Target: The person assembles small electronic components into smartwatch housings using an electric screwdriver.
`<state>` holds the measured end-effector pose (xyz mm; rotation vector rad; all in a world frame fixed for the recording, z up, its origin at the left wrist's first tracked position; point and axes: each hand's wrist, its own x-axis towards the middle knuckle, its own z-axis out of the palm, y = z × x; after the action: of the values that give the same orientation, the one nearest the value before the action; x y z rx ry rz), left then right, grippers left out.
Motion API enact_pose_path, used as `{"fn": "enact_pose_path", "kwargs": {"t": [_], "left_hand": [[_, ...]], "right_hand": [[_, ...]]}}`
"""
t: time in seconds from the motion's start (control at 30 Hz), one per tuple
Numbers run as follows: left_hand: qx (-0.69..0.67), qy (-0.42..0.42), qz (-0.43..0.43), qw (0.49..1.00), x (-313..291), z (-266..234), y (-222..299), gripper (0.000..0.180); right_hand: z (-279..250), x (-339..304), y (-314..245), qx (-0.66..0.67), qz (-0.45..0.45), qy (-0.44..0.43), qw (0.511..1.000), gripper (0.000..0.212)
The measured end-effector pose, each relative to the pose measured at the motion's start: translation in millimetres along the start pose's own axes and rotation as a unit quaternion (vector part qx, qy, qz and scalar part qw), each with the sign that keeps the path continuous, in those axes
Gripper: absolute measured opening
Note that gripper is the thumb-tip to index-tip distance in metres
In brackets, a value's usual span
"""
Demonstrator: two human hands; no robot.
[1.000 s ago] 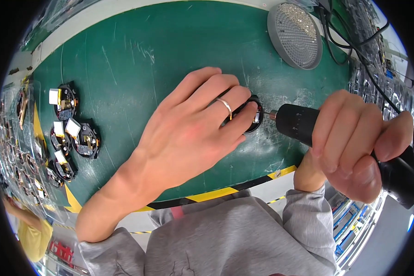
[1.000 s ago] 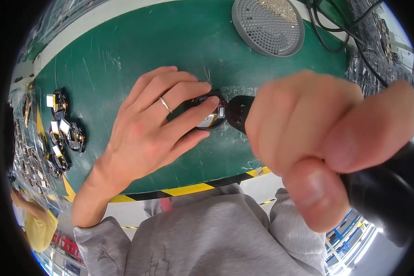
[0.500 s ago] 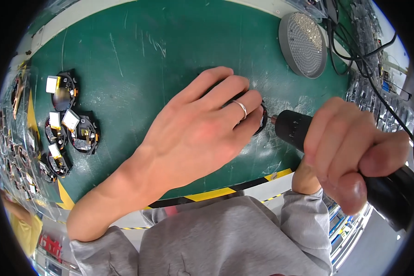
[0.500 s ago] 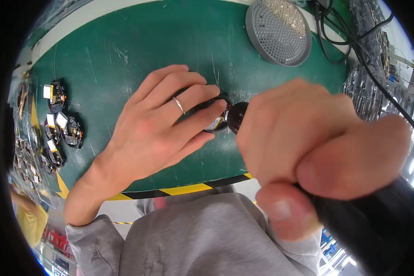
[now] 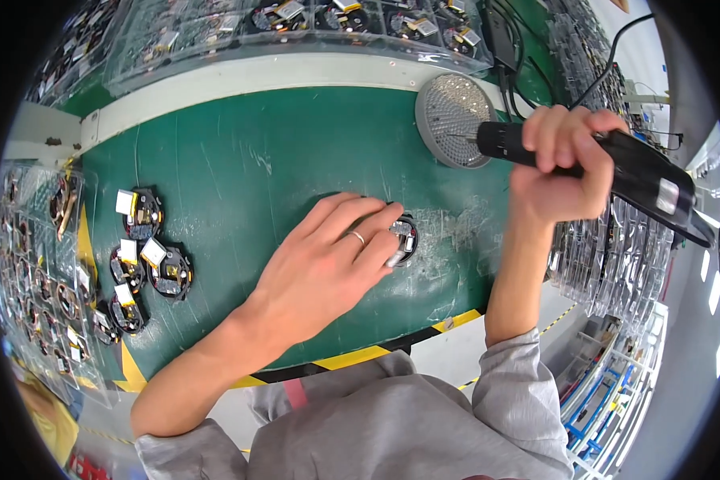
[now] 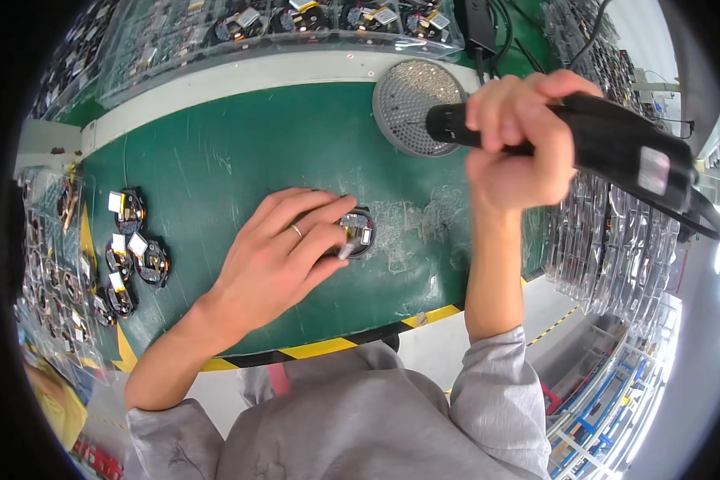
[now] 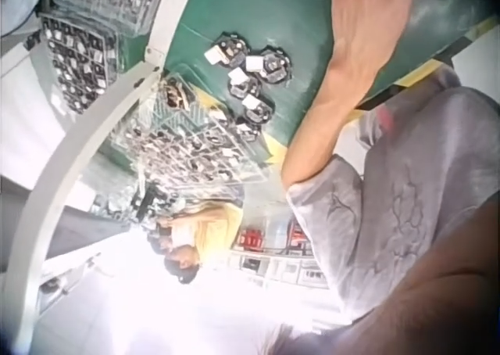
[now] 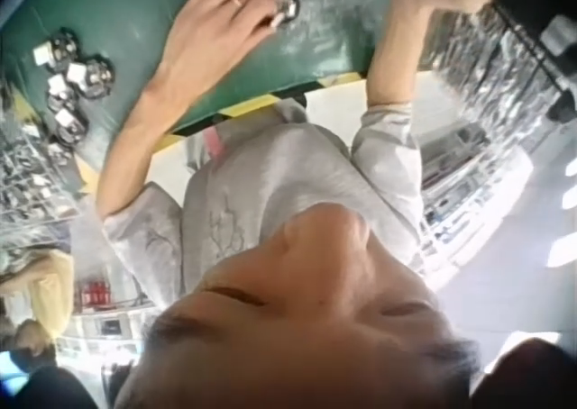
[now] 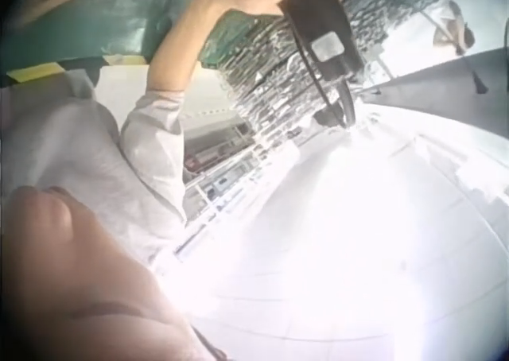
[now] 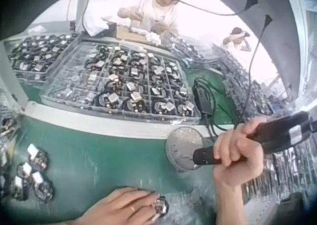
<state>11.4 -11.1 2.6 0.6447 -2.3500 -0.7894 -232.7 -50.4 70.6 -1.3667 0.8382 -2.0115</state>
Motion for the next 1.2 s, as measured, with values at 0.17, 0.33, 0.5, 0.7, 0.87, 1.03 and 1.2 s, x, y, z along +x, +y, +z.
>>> {"fn": "enact_pose_path", "kwargs": {"t": [0.17, 0.33, 0.5, 0.7, 0.87, 1.03, 1.2], "left_hand": [[0.027, -0.001, 0.012, 1.000, 3.1, 0.2, 1.0, 0.022], [0.022, -0.016, 0.019, 0.999, 4.4, -4.2, 1.9, 0.020], [-0.180, 0.075, -0.117, 0.974, 8.5, -7.5, -2.9, 0.024], [-0.197, 0.113, -0.136, 0.964, 9.4, -5.1, -4.1, 0.023], [-0.183, 0.108, -0.129, 0.968, 8.0, -4.4, -5.2, 0.019], [-0.189, 0.112, -0.136, 0.966, 7.7, -2.1, -6.2, 0.018], [-0.203, 0.110, -0.150, 0.961, 8.5, -3.4, -4.4, 0.017]], "right_hand": [[-0.8, 2.7, 6.5, -0.021, 0.003, -0.002, 1.000, 0.017], [-3.5, 2.7, 7.4, 0.004, -0.006, 0.008, 1.000, 0.019], [3.7, -4.6, -21.9, 0.104, 0.051, -0.014, 0.993, 0.018], [11.9, -23.8, -35.9, 0.169, 0.113, -0.134, 0.970, 0.019], [14.8, -29.4, -33.1, 0.183, 0.127, -0.236, 0.946, 0.021], [15.8, -30.7, -32.0, 0.187, 0.130, -0.238, 0.944, 0.020], [26.1, -36.4, -35.1, 0.182, 0.134, -0.147, 0.963, 0.018]]}}
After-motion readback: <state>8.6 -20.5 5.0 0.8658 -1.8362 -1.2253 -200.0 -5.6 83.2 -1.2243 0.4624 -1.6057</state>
